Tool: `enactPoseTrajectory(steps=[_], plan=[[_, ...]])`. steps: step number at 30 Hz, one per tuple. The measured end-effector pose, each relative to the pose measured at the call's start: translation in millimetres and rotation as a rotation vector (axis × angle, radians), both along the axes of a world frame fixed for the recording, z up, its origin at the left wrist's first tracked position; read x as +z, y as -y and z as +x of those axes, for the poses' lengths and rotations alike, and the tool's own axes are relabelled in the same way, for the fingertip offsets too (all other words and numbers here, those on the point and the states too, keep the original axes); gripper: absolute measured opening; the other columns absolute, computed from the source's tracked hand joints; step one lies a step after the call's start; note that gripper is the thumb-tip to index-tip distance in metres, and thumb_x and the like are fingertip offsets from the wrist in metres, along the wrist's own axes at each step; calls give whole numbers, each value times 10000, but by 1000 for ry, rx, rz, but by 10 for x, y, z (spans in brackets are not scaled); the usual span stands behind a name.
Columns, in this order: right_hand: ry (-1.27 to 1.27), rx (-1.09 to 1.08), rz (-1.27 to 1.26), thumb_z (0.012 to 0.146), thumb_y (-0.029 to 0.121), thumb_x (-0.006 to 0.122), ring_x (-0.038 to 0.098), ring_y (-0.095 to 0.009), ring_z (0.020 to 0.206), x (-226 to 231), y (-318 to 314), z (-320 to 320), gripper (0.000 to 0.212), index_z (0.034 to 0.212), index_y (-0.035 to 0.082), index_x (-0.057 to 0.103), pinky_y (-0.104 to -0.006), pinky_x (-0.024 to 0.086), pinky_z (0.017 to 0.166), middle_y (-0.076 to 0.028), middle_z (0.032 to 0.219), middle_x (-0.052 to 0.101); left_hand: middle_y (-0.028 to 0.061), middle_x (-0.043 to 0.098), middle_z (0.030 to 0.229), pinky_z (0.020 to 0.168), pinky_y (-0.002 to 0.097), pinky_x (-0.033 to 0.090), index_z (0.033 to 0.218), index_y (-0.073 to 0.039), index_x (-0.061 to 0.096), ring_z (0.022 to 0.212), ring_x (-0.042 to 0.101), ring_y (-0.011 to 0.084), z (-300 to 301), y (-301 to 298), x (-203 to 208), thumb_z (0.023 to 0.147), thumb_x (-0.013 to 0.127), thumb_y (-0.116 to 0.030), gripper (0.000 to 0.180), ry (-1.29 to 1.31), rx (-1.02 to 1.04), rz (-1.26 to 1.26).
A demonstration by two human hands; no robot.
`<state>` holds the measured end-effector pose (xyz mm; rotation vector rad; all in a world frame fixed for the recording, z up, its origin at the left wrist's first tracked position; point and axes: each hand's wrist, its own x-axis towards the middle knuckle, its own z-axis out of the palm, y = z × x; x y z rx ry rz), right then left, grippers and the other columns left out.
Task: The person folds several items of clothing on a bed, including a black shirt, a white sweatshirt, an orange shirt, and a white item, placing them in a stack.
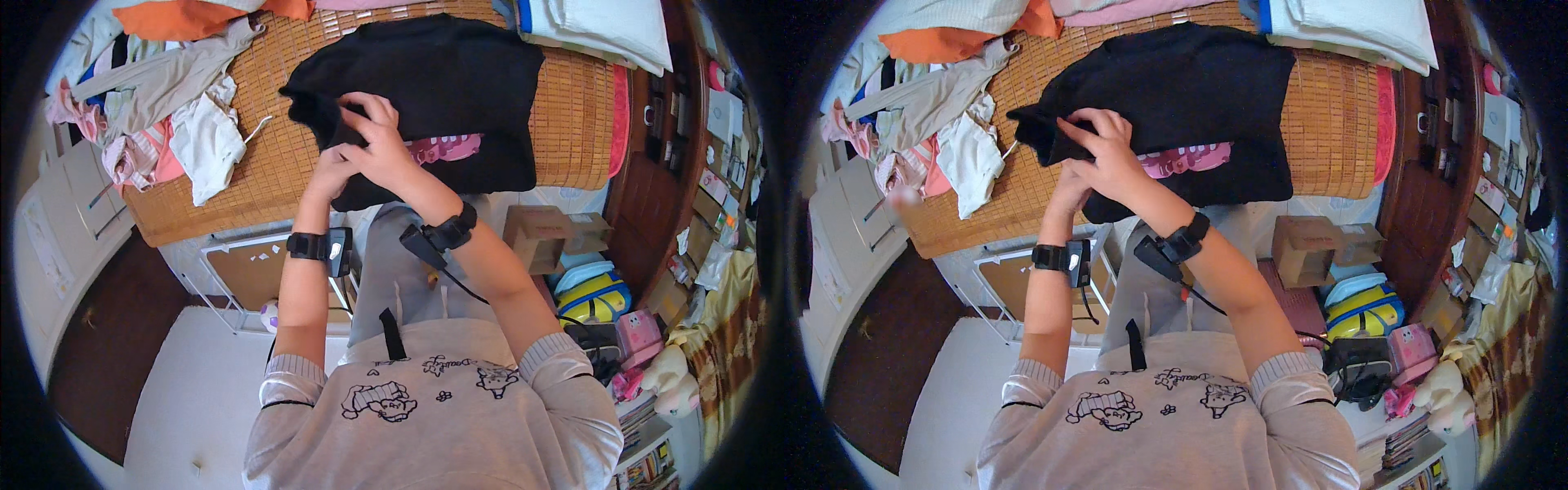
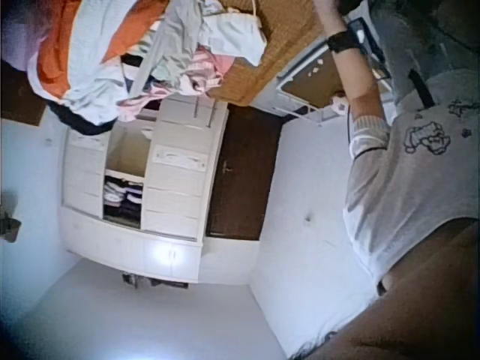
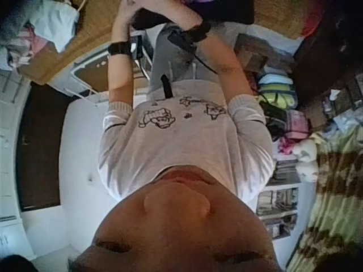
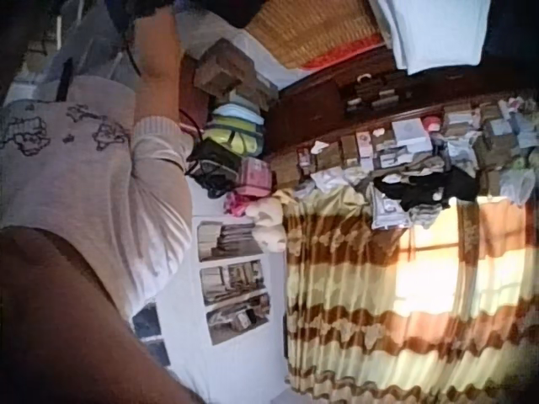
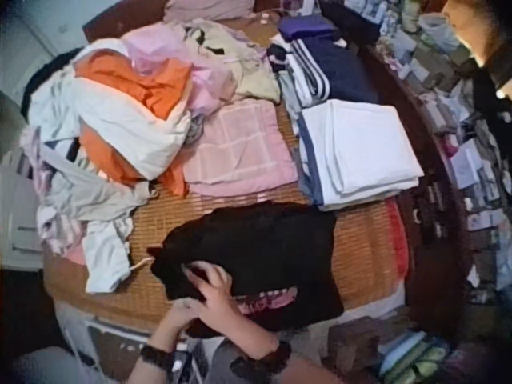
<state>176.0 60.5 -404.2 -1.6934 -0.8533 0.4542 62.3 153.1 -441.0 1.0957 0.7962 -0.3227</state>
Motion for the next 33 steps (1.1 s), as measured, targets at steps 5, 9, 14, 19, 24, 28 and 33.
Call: enactPoseTrajectory(steps=[5,9,14,19,24,28,33], plan=[[77,155,-130,710,243,601,387,-289,1087,-66,-90,-199,546,1219,115,449,-377,250,941,-103,1164,460,118,565,1034,842,298,411,1004,38,584,1023,490,185,-243,-136,-112,757,555,-110,290,41,305,-11],[54,270,-166,761,335,554,394,-273,1115,-282,-18,-185,499,1209,137,462,-460,213,964,-104,1200,457,78,574,991,764,279,449,1113,-13,496,967,532,183,-191,-193,-238,739,581,-11,383,103,392,-17],[287,190,-444,748,357,571,379,-280,1140,-571,413,150,488,1181,150,483,-470,242,946,-117,1217,438,34,581,926,632,254,472,1019,-82,520,811,568,140,-18,-381,-414,725,635,-36,319,-41,647,44],[621,-159,-770,708,315,633,374,-335,1131,-803,1258,661,517,1168,130,488,-443,285,928,-159,1223,419,30,574,907,625,260,473,988,-90,519,791,558,149,-126,-490,-732,749,629,-61,264,-78,491,281],[285,-419,-741,706,229,664,437,-333,1053,-559,2080,494,578,1218,84,437,-383,356,884,-200,1163,424,8,563,769,506,209,444,935,-63,530,614,534,94,-558,-522,-942,778,622,-131,194,-34,482,468],[-132,-643,-894,697,122,646,453,-242,1016,-993,2938,46,608,1251,75,402,-322,394,834,-169,1129,443,0,541,719,480,193,433,909,-70,521,559,511,74,-881,-253,-690,839,543,-238,183,-289,490,314],[-499,-812,-705,688,20,544,476,-204,975,-2021,3801,-380,600,1265,63,386,-294,403,800,-126,1104,465,51,586,749,531,235,420,876,-14,559,574,514,109,-1517,198,-852,830,514,-264,258,-211,347,699]])
